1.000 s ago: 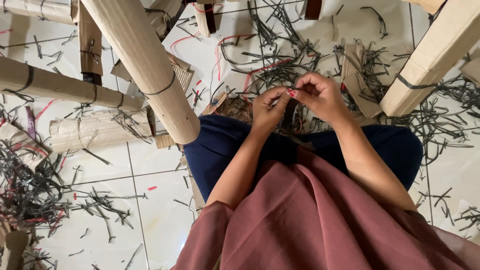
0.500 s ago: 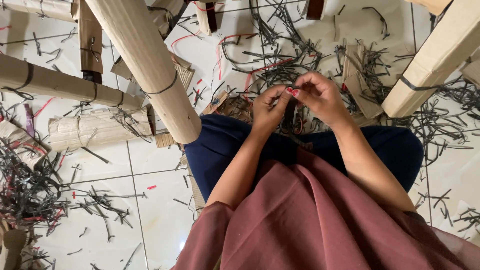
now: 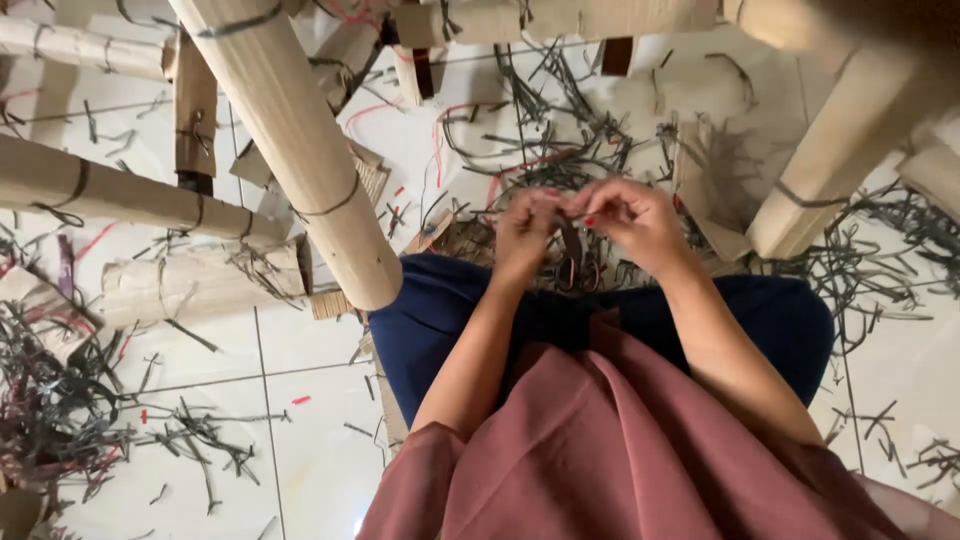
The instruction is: Securing protective cardboard wrapping onto chair legs by tying knots with string and cutting the excess.
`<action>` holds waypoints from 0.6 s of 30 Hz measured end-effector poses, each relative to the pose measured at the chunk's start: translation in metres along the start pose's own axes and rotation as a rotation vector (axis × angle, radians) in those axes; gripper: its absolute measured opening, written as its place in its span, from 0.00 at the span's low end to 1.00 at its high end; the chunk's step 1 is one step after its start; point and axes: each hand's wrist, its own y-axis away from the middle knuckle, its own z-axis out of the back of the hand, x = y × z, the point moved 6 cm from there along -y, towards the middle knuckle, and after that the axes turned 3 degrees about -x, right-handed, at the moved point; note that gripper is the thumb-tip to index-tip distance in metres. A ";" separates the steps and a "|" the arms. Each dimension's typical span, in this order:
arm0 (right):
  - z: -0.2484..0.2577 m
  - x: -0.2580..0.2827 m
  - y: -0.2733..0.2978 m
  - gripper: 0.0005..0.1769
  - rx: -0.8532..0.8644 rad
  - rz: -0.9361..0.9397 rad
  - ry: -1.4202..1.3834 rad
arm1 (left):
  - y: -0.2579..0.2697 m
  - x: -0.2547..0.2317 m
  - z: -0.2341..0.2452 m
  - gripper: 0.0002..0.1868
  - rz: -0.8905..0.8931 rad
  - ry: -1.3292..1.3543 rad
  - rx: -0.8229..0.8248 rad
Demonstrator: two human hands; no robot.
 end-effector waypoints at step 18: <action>0.056 -0.013 0.007 0.13 -0.201 -0.306 -0.302 | 0.019 -0.053 -0.013 0.09 -0.100 -0.715 0.569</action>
